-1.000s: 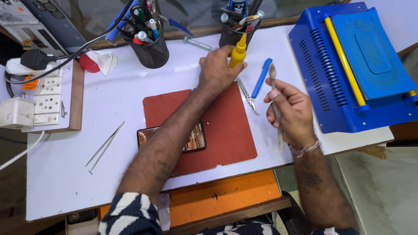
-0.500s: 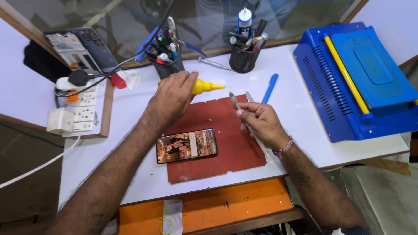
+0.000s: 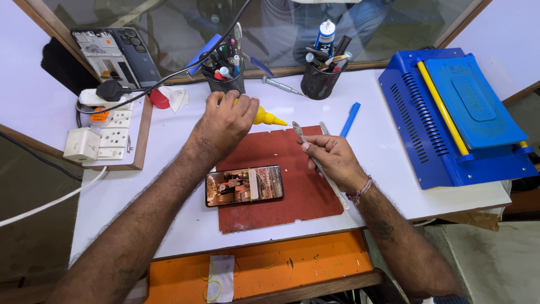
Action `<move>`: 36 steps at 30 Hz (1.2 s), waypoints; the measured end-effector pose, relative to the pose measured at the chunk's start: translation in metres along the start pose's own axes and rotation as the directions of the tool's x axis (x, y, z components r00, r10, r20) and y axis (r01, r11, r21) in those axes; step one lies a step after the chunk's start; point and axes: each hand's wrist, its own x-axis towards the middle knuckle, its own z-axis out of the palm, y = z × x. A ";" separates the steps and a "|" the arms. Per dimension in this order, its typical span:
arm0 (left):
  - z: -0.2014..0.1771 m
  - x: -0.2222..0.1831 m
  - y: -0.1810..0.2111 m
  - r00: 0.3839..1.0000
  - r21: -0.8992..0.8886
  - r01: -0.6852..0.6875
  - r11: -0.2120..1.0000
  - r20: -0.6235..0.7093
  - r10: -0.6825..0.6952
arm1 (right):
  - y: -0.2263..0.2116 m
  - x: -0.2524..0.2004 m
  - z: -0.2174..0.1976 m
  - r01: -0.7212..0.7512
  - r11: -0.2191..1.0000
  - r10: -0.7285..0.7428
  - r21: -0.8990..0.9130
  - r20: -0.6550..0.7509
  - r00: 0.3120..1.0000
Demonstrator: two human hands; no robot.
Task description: The person cleans the edges of a mobile phone and secures a replacement part using rubber bands.
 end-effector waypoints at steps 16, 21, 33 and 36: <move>0.001 -0.003 -0.001 1.000 -0.002 -0.014 1.000 -0.002 0.014 | 0.002 0.001 -0.001 0.030 0.999 -0.031 0.039 0.037 0.999; 0.001 -0.001 0.000 1.000 -0.004 -0.021 1.000 -0.019 0.021 | 0.002 0.002 -0.003 0.010 1.000 -0.011 0.016 0.033 0.999; 0.005 -0.007 0.002 1.000 -0.024 0.004 1.000 0.006 -0.004 | 0.009 0.005 -0.008 0.043 0.999 -0.044 0.019 0.042 0.998; 0.019 -0.018 0.003 0.992 -0.230 0.107 0.967 -0.046 -0.120 | 0.021 0.008 -0.005 0.081 0.990 -0.089 0.112 0.067 0.994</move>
